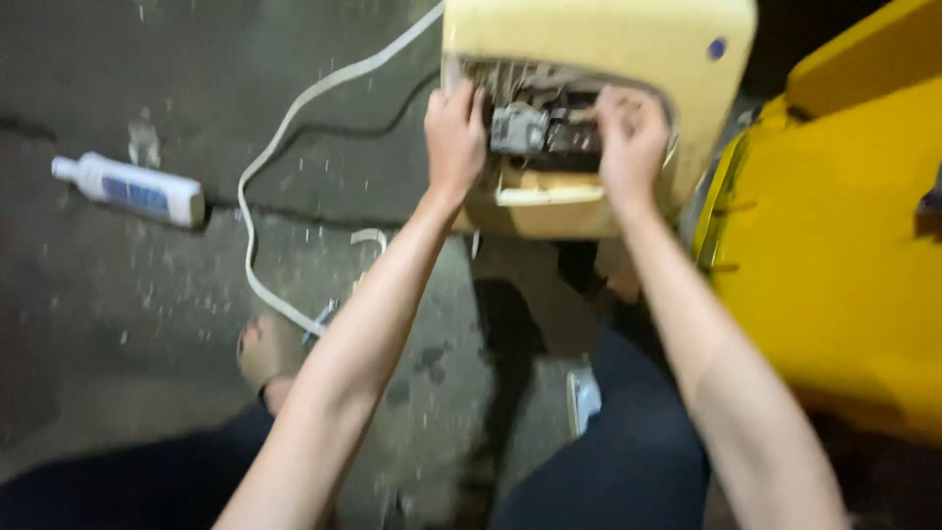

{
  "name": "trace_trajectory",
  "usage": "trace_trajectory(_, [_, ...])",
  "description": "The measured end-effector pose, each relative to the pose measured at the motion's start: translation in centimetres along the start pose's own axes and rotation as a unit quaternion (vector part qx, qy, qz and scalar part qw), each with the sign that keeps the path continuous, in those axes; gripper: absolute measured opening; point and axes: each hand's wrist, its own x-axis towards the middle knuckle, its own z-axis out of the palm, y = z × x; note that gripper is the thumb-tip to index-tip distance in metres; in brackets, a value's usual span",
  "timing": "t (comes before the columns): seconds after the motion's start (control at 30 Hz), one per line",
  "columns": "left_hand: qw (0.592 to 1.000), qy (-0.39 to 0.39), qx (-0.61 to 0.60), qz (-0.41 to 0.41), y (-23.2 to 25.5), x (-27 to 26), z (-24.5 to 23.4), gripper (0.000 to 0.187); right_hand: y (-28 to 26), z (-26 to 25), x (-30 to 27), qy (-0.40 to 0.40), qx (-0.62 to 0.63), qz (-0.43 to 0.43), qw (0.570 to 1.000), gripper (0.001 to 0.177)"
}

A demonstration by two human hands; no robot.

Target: Disassembling a small electric water heater to inspect and manipulate internal wiring and the power cord.

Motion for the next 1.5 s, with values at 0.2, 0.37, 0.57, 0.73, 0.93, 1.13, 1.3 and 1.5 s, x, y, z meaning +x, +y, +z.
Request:
trace_trajectory(0.2, [0.998, 0.0, -0.016, -0.06, -1.3, 2.6, 0.4, 0.025, 5.7, 1.0, 0.8, 0.007, -0.144, -0.39, 0.91, 0.034])
trace_trajectory(0.37, [0.991, -0.041, -0.081, -0.102, -0.5, 6.8, 0.5, 0.024, 7.8, 2.4, 5.3, 0.048, -0.271, -0.471, 0.838, 0.06])
trace_trajectory(0.57, [0.985, -0.037, -0.128, -0.107, -2.6, 11.9, 1.9, 0.024, 4.1, 4.0, 8.9, 0.018, -0.241, -0.461, 0.854, 0.038])
trace_trajectory(0.73, [0.987, -0.051, -0.114, -0.103, -1.0, 12.8, 1.5, 0.029, 2.9, 4.5, 9.4, 0.027, -0.275, -0.417, 0.866, 0.028])
trace_trajectory(0.93, [0.979, -0.086, -0.061, -0.177, 0.4, 12.8, 1.3, 0.031, 3.5, 4.9, 9.9, 0.038, -0.302, -0.374, 0.876, 0.025])
trace_trajectory(1.13, [0.966, -0.091, -0.014, -0.242, 2.0, 13.5, 2.4, 0.032, 3.5, 4.7, 10.2, 0.053, -0.312, -0.369, 0.874, 0.022])
trace_trajectory(1.3, [0.968, -0.055, 0.009, -0.245, 2.9, 13.4, 4.1, 0.036, 3.9, 5.0, 10.0, 0.057, -0.319, -0.382, 0.865, 0.023])
trace_trajectory(1.5, [0.964, -0.007, -0.089, -0.25, 1.3, 12.9, 2.0, 0.031, 3.6, 5.0, 9.4, 0.059, -0.321, -0.371, 0.869, 0.024])
